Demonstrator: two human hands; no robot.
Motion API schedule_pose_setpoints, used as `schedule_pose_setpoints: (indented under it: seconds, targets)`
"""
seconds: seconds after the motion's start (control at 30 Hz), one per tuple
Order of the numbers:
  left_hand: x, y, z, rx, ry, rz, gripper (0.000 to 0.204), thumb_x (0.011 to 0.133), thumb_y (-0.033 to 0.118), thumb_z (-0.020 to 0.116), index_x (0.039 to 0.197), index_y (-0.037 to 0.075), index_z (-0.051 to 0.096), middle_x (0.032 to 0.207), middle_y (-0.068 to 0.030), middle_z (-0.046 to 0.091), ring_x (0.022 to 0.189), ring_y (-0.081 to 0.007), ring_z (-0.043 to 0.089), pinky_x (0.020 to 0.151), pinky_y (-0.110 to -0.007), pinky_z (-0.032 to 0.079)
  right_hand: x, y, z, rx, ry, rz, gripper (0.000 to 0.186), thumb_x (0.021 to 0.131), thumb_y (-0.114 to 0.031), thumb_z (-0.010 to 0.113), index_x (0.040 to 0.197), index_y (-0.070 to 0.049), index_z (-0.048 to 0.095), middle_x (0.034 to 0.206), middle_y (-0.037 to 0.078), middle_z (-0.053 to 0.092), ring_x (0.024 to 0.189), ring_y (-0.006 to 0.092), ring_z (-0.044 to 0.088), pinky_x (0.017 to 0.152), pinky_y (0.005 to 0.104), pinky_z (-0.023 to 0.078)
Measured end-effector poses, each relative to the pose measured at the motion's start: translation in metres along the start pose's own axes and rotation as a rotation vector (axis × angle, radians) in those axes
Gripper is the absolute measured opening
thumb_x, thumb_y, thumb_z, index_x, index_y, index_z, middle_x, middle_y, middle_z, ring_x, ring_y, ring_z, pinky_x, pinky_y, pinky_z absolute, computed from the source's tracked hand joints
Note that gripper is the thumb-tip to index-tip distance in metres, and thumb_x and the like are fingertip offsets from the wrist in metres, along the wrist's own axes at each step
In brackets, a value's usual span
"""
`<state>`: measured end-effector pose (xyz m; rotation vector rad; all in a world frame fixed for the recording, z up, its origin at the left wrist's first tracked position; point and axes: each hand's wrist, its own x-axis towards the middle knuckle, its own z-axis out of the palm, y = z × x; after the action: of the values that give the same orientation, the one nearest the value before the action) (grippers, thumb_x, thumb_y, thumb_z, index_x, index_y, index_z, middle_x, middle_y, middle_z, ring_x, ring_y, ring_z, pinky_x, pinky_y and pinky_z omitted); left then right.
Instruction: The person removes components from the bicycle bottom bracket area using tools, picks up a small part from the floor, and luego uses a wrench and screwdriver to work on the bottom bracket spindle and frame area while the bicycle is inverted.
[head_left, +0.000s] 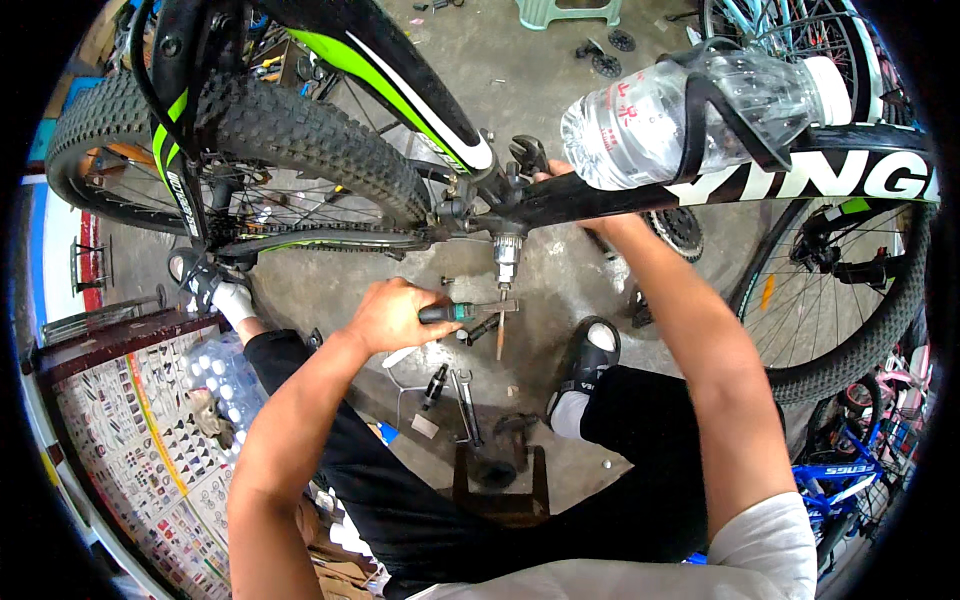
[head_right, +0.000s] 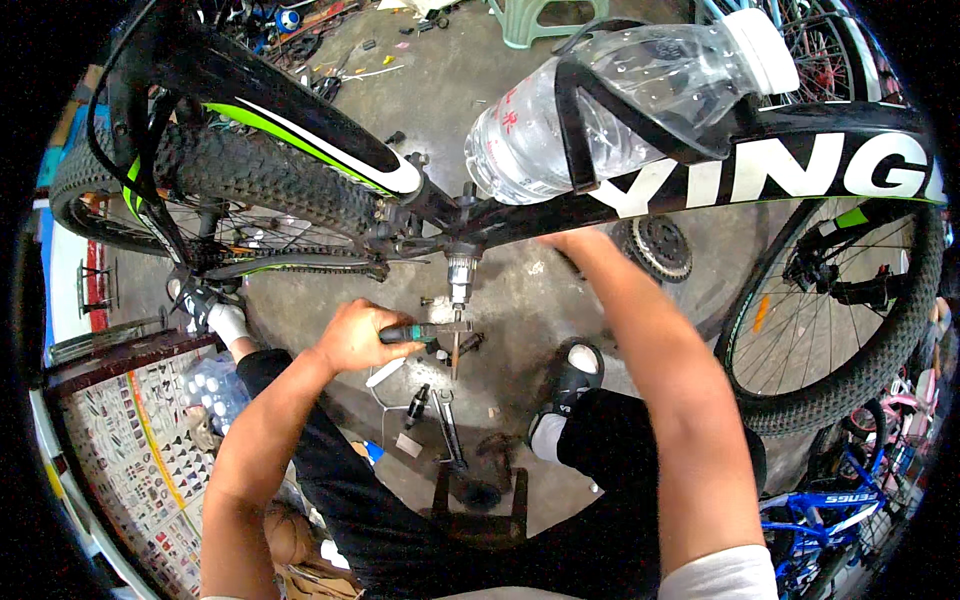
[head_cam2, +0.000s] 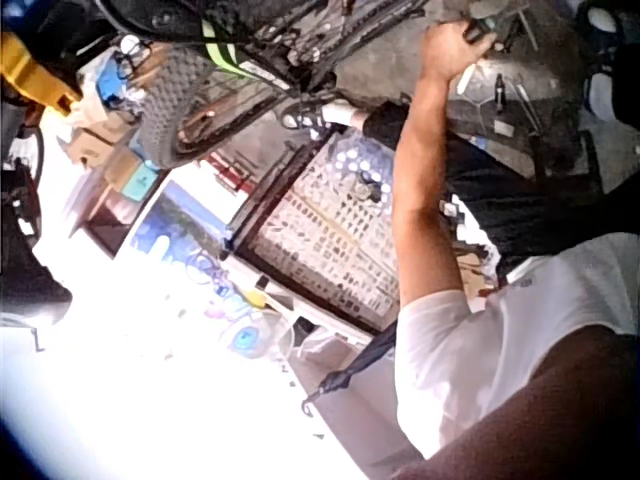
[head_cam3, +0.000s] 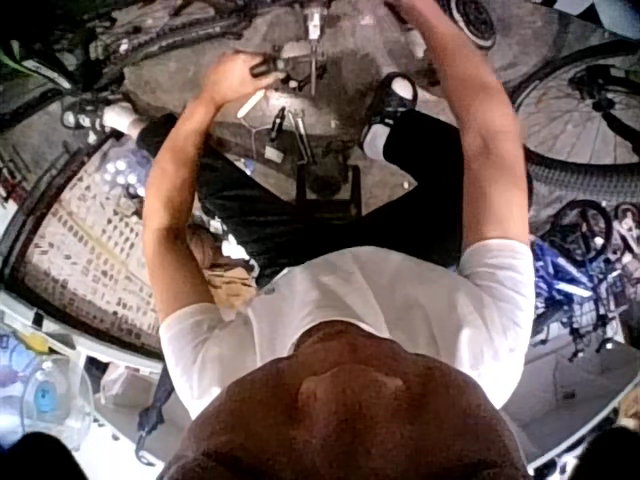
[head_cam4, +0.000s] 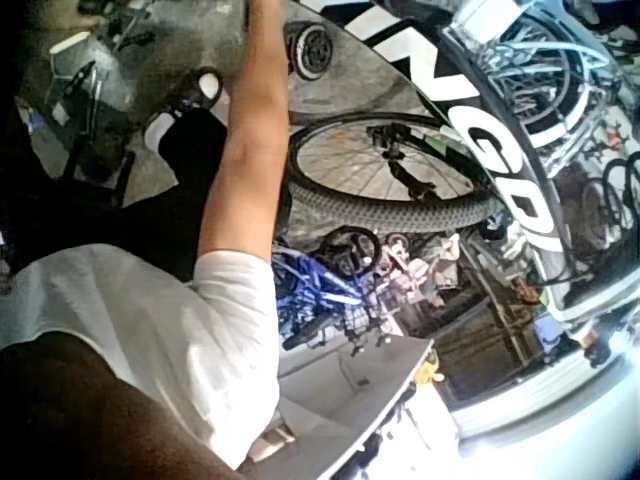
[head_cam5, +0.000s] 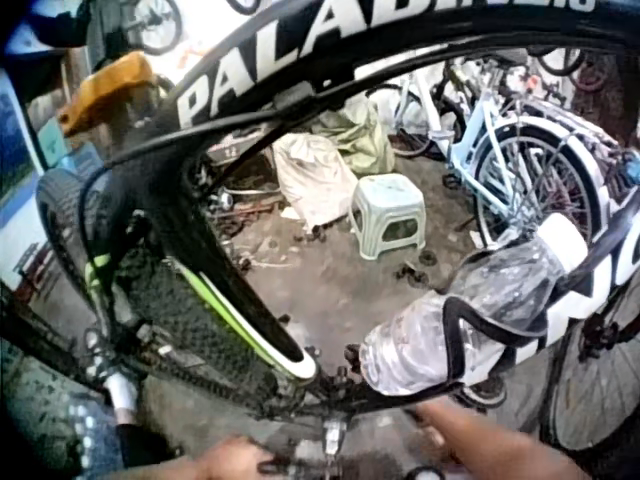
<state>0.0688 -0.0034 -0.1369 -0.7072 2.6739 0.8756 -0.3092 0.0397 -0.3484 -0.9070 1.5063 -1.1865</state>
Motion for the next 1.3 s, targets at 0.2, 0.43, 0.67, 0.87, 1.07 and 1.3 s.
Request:
schedule_pose_setpoints:
  seconds: [0.2, 0.43, 0.67, 0.87, 1.07, 1.3]
  targets:
    - [-0.001, 0.0, 0.0, -0.022, -0.036, -0.046, 0.038, 0.08, 0.05, 0.071, 0.093, 0.015, 0.075, 0.073, -0.0123, 0.07, 0.072, -0.0351, 0.068, 0.07, -0.046, 0.055, -0.013, -0.124, -0.034, -0.824, -0.119, -0.414, 0.029, 0.099, -0.019, 0.057, 0.12, 0.0, 0.058, 0.11, 0.007, 0.063, 0.096, 0.0143, 0.056, 0.086, 0.0309, 0.047]
    - [0.0, 0.0, 0.0, -0.022, -0.021, -0.037, 0.037, 0.079, 0.049, 0.071, 0.091, 0.015, 0.074, 0.073, -0.0125, 0.07, 0.072, -0.0353, 0.068, 0.069, -0.046, 0.054, -0.02, -0.199, -0.046, -1.082, -0.181, -0.547, 0.033, 0.1, -0.023, 0.053, 0.124, 0.0, 0.055, 0.116, 0.009, 0.06, 0.102, 0.0178, 0.055, 0.091, 0.0334, 0.045]
    - [0.0, -0.004, 0.005, -0.047, -0.005, -0.01, 0.036, 0.079, 0.049, 0.072, 0.092, 0.015, 0.074, 0.073, -0.0121, 0.07, 0.072, -0.0344, 0.068, 0.068, -0.045, 0.054, -0.021, -0.198, -0.042, -1.093, -0.195, -0.543, 0.038, 0.101, -0.028, 0.048, 0.128, -0.001, 0.052, 0.122, 0.011, 0.057, 0.107, 0.0213, 0.054, 0.096, 0.0359, 0.044]
    - [0.002, -0.001, 0.001, -0.014, -0.041, -0.026, 0.039, 0.078, 0.047, 0.075, 0.097, 0.012, 0.076, 0.08, -0.0102, 0.073, 0.071, -0.0322, 0.07, 0.067, -0.042, 0.056, -0.03, -0.167, -0.034, -1.038, -0.208, -0.457, 0.043, 0.102, -0.031, 0.045, 0.131, -0.001, 0.049, 0.127, 0.012, 0.055, 0.112, 0.0243, 0.053, 0.1, 0.038, 0.042]
    - [0.003, 0.002, -0.003, -0.01, -0.044, -0.022, 0.038, 0.079, 0.047, 0.075, 0.096, 0.013, 0.076, 0.078, -0.0107, 0.072, 0.071, -0.0326, 0.069, 0.066, -0.043, 0.056, -0.023, -0.096, -0.004, -0.814, -0.241, -0.349, 0.047, 0.102, -0.035, 0.041, 0.135, -0.001, 0.047, 0.132, 0.014, 0.052, 0.116, 0.0273, 0.052, 0.104, 0.0402, 0.041]
    - [0.005, 0.0, 0.001, -0.015, -0.011, 0.012, 0.039, 0.079, 0.048, 0.074, 0.095, 0.012, 0.076, 0.077, -0.0124, 0.071, 0.072, -0.0337, 0.069, 0.066, -0.043, 0.055, 0.014, -0.011, 0.072, -0.25, -0.153, -0.266, 0.052, 0.103, -0.039, 0.037, 0.138, -0.002, 0.043, 0.138, 0.016, 0.05, 0.122, 0.0308, 0.051, 0.108, 0.0427, 0.039]
